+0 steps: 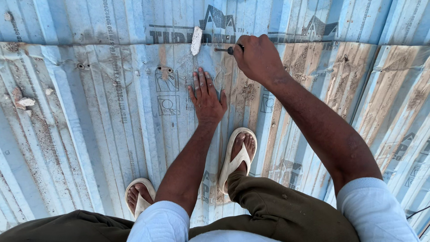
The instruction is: The person uses a screwdriver to tighten screws on a blue corrugated roof sheet. They move across the roof surface, working on multiple fasteners to secure the sheet in place.
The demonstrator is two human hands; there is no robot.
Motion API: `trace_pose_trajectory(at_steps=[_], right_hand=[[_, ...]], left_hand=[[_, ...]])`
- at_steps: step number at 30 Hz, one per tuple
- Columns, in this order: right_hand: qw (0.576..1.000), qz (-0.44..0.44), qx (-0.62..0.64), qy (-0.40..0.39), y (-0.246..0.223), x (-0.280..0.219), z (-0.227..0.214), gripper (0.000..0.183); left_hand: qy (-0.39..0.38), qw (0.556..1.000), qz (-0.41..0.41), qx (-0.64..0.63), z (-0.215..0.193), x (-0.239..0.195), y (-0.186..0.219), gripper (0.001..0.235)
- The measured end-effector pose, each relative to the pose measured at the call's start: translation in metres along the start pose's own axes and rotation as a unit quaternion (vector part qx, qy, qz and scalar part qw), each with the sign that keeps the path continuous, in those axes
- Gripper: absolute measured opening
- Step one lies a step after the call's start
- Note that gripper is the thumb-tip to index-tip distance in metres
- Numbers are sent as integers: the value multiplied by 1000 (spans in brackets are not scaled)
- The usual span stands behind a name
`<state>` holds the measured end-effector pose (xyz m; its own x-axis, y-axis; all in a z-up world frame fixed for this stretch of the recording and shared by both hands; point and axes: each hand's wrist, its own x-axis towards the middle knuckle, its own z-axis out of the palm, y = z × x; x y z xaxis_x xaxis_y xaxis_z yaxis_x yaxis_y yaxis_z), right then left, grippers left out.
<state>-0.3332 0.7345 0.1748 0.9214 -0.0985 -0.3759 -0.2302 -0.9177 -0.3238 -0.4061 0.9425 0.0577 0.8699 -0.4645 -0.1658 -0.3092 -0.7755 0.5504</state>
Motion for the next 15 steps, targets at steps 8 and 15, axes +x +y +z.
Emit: trace_pose_trajectory(at_steps=[8,15], right_hand=[[947,233,174,-137,-25,43,-27,39],[933,237,85,-257,-50,44,-21,30]], left_hand=[[14,1000,4,0,-1,0,0,77],[6,1000,6,-10,-5,-2,0,78]])
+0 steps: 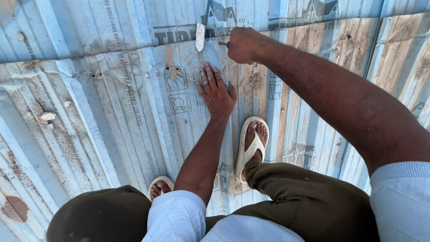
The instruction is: The person uses a screwdriver to tighten screws on a blue corrugated roof sheet. They move across the roof surface, working on multiple fasteners to secure the sheet in place.
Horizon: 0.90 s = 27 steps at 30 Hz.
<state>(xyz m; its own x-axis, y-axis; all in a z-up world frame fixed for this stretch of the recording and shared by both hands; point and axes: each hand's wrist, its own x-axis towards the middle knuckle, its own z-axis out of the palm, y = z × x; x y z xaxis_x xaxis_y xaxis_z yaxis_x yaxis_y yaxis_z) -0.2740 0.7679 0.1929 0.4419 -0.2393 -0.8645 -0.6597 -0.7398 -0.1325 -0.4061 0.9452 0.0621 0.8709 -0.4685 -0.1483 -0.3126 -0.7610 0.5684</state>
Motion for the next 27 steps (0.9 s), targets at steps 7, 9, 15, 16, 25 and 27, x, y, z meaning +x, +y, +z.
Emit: trace_pose_trajectory(at_steps=[7,9,15,16,25,27], right_hand=[[985,115,106,-67,-13,17,-5,26],[982,125,125,-60,-11,20,2,26],[991,117,39,-56,-1,39,4,24],[992,108,17,-57,3,39,3,26],[858,-163,-486,-17,-31,7,-7,34],[826,-156,-542,-4,-29,-6,-21,40]], left_hand=[[0,999,-11,-51,5,23,12,72],[2,998,-22,-66,10,21,11,69],[-2,996,-8,-85,14,19,5,66],[-9,996,-6,-88,13,15,8,66],[-40,997,-23,-64,4,21,12,67],[-9,996,-19,-83,-2,26,12,67]])
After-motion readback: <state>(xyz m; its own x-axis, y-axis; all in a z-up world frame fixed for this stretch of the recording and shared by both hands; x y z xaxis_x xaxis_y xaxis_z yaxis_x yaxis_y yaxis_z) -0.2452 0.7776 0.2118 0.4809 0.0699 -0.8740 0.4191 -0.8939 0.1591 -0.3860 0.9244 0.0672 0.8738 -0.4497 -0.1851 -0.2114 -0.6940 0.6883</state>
